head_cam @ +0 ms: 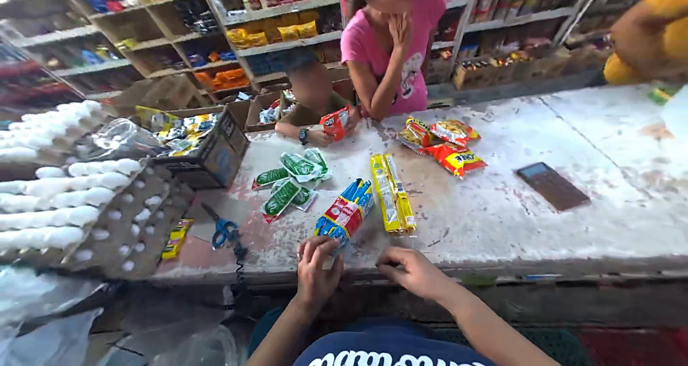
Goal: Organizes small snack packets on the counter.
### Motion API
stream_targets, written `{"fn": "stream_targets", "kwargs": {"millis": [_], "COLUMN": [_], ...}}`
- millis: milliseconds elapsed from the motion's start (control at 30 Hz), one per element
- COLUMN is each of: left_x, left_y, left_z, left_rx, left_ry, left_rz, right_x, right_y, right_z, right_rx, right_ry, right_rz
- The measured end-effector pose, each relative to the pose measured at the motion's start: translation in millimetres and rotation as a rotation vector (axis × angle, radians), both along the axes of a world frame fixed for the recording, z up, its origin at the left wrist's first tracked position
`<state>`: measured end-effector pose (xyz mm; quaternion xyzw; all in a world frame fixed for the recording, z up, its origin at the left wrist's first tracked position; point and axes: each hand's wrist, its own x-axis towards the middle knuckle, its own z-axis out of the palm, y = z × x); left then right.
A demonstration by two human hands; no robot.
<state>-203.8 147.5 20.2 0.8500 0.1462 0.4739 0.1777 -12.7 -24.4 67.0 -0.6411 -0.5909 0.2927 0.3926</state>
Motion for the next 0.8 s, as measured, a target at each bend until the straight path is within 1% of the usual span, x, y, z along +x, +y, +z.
{"fn": "stream_targets", "kwargs": {"millis": [67, 133, 200, 233, 267, 367, 400, 467, 567, 667, 733, 800], "left_x": [7.1, 15.8, 24.2, 26.3, 27.0, 21.7, 21.1, 22.4, 25.4, 31.3, 36.4, 38.5], "left_y": [3.5, 9.3, 11.9, 11.4, 9.5, -7.6, -13.6, -22.4, -25.2, -29.4, -34.4, -33.8], "left_z": [3.5, 7.2, 14.1, 16.1, 16.2, 27.3, 31.2, 33.2, 31.1, 26.4, 17.2, 12.2], "left_rx": [-0.134, -0.253, -0.347, -0.371, -0.381, -0.458, -0.480, -0.469, -0.381, -0.296, -0.225, -0.158], "left_ry": [0.079, 0.175, 0.339, 0.395, 0.401, 0.434, 0.453, 0.478, 0.545, 0.565, 0.510, 0.466], "left_rz": [0.095, 0.156, 0.157, 0.144, 0.137, 0.135, 0.113, 0.071, 0.099, 0.148, 0.170, 0.184], "right_x": [1.9, 2.5, 2.2, 1.3, 0.7, 3.2, 6.4, 13.6, 14.9, 8.7, 0.5, -7.4], "right_y": [18.3, 31.0, 36.8, 39.4, 42.8, 61.7, 71.8, 93.0, 113.7, 120.8, 121.1, 122.0], "right_z": [6.3, 15.6, 24.1, 26.2, 26.6, 29.9, 33.0, 34.1, 29.5, 39.2, 49.2, 57.2], "right_rx": [0.035, -0.003, -0.069, -0.088, -0.089, -0.092, -0.125, -0.230, -0.376, -0.454, -0.481, -0.462], "right_ry": [-0.104, -0.198, -0.260, -0.284, -0.303, -0.368, -0.404, -0.468, -0.529, -0.655, -0.781, -0.888], "right_rz": [0.005, 0.062, 0.129, 0.150, 0.154, 0.068, 0.024, -0.019, 0.013, 0.058, 0.085, 0.129]}}
